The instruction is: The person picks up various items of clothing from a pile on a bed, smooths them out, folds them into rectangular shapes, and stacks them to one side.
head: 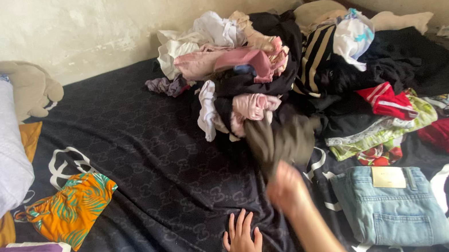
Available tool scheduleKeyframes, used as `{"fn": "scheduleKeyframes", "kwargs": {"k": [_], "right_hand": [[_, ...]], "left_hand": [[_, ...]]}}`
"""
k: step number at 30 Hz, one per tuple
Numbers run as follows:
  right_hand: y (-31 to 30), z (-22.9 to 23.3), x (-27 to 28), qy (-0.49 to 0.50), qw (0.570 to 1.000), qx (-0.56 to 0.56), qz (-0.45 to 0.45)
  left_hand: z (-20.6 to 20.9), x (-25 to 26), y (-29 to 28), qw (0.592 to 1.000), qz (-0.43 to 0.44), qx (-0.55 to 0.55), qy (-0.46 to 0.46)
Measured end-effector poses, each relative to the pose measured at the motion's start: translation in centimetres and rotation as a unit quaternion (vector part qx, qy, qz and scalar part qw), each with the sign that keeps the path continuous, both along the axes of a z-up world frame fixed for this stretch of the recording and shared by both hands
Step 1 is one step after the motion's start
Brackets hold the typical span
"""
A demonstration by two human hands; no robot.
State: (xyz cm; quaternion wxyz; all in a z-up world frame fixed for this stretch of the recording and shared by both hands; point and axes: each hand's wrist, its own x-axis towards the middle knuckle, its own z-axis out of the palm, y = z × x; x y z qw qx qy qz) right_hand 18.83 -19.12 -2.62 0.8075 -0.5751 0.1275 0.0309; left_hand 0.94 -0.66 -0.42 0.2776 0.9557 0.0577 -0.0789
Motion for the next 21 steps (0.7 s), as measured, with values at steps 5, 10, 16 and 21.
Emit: {"fn": "scheduleKeyframes", "kwargs": {"k": [5,10,16,21], "right_hand": [[2.3,0.6,-13.2,0.033,0.98,0.007,0.197],[1.7,2.4,-26.8,0.034,0.921,0.04,0.387],[-2.8,6.4,-34.0,-0.018,0.964,0.034,0.265],[-1.5,8.2,-31.8,0.047,0.978,-0.097,0.181]], "left_hand": [[2.1,0.8,0.2,0.999,-0.033,-0.024,-0.033],[3.5,-2.1,1.0,0.94,-0.076,-0.328,-0.057],[6.0,-4.9,1.4,0.783,-0.093,-0.615,0.024],[7.1,-7.0,3.9,0.712,-0.083,-0.692,0.079]]}}
